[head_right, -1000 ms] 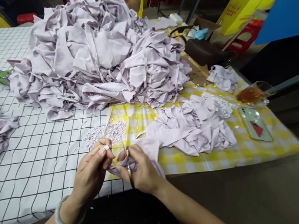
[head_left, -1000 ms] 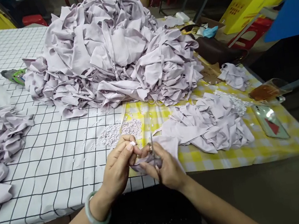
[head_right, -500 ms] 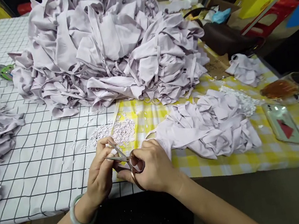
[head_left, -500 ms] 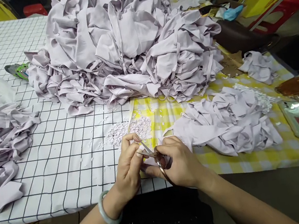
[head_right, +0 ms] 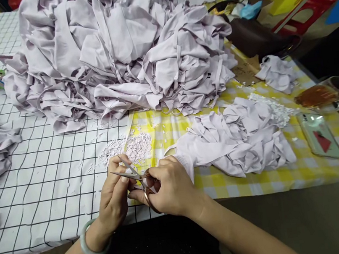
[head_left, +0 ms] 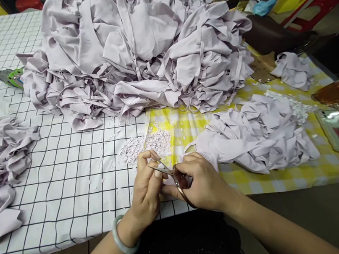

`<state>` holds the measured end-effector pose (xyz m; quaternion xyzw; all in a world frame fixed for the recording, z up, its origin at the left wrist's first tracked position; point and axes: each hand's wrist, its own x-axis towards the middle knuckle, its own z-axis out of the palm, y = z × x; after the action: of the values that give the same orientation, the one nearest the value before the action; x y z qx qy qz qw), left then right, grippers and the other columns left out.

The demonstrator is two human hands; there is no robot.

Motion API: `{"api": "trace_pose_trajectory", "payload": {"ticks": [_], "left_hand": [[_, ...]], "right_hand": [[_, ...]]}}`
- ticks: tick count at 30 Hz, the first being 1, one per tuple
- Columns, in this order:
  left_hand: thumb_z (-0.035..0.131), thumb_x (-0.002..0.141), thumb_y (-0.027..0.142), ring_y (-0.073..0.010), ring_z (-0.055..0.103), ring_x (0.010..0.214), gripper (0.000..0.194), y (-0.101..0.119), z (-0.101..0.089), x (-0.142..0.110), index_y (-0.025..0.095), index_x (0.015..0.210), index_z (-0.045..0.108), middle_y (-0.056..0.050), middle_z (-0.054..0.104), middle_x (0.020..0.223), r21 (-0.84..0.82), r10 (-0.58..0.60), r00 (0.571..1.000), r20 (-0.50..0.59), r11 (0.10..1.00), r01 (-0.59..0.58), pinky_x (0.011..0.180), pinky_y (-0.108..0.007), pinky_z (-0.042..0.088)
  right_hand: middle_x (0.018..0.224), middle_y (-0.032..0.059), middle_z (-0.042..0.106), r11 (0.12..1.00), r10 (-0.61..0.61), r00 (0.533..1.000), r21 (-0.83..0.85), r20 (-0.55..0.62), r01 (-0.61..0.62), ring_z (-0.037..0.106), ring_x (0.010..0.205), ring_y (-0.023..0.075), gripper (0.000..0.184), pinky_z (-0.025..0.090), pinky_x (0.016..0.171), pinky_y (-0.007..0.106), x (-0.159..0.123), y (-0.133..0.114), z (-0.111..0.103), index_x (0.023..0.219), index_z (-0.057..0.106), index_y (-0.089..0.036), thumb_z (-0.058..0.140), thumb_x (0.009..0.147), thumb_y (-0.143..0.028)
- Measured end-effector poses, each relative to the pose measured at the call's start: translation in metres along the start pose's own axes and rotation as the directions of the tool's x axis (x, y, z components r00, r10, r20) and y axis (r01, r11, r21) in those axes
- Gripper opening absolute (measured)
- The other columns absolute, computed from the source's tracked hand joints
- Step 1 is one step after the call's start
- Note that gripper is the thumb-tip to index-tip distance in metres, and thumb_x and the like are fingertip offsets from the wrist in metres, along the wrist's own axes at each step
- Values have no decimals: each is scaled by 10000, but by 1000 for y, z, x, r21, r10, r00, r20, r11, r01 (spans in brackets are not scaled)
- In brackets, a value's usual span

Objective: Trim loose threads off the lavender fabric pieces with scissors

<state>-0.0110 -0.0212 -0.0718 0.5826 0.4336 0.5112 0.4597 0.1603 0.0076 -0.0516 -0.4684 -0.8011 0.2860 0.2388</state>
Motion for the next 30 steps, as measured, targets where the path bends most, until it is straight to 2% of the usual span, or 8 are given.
{"api": "trace_pose_trajectory", "payload": {"ticks": [9,15,17,22,24,26,28,30], "left_hand": [[370,1068,258,-229,422,1070,309,-4,2,3,199,819,544,-77,467,1019,16,-30,1000,-2,999,30,954,-362,402],[369,1067,253,-212,424,1035,294,-10,3,12,198,820,518,-64,459,1039,37,12,1000,28,999,-13,944,-351,391],[371,1065,256,-212,423,1038,314,-12,3,15,196,792,512,-64,456,1029,40,-14,999,35,999,12,943,-345,388],[391,1053,250,-210,438,1048,320,-18,4,20,190,770,526,-62,448,1024,11,-91,996,10,996,91,947,-337,386],[406,1045,258,-215,436,1065,320,-17,2,20,184,767,545,-73,449,1076,-12,-123,992,-6,992,123,912,-329,396],[414,1041,272,-211,448,1020,331,-9,-4,15,179,761,566,-81,449,1106,-64,-171,985,8,983,171,830,-316,410],[430,1031,286,-196,464,916,339,4,-14,7,176,743,572,-78,459,1063,-158,-203,976,73,964,212,734,-309,408],[456,1012,305,-186,471,828,340,19,-29,-3,176,718,566,-69,474,972,-238,-197,971,137,945,226,676,-309,402]], "right_hand": [[473,-26,494,1000,19,1000,10,-18,-19,467,489,124,579,368,610,295,2,2,2,512,499,-203,673,848,-641],[461,-19,490,986,163,985,-29,50,-161,430,492,113,618,365,604,285,3,9,0,476,456,-198,638,849,-655],[452,-24,451,970,243,966,-22,93,-242,391,482,108,644,328,559,279,4,12,-1,461,440,-198,640,814,-698],[474,-39,387,890,420,872,71,252,-449,352,483,104,651,257,477,260,14,24,-5,480,445,-201,685,721,-756],[522,-39,432,870,432,875,154,216,-468,393,511,115,594,305,482,254,17,32,-14,566,508,-206,712,709,-745],[648,-18,541,876,416,904,221,103,-428,490,594,145,514,407,550,268,17,43,-30,730,569,-214,749,715,-696],[870,29,636,904,369,928,249,-43,-348,599,781,196,467,496,715,320,12,56,-50,882,558,-231,784,733,-612],[1048,58,642,929,315,934,253,-168,-268,622,984,233,414,490,896,377,0,67,-68,928,513,-246,789,768,-509]]}}
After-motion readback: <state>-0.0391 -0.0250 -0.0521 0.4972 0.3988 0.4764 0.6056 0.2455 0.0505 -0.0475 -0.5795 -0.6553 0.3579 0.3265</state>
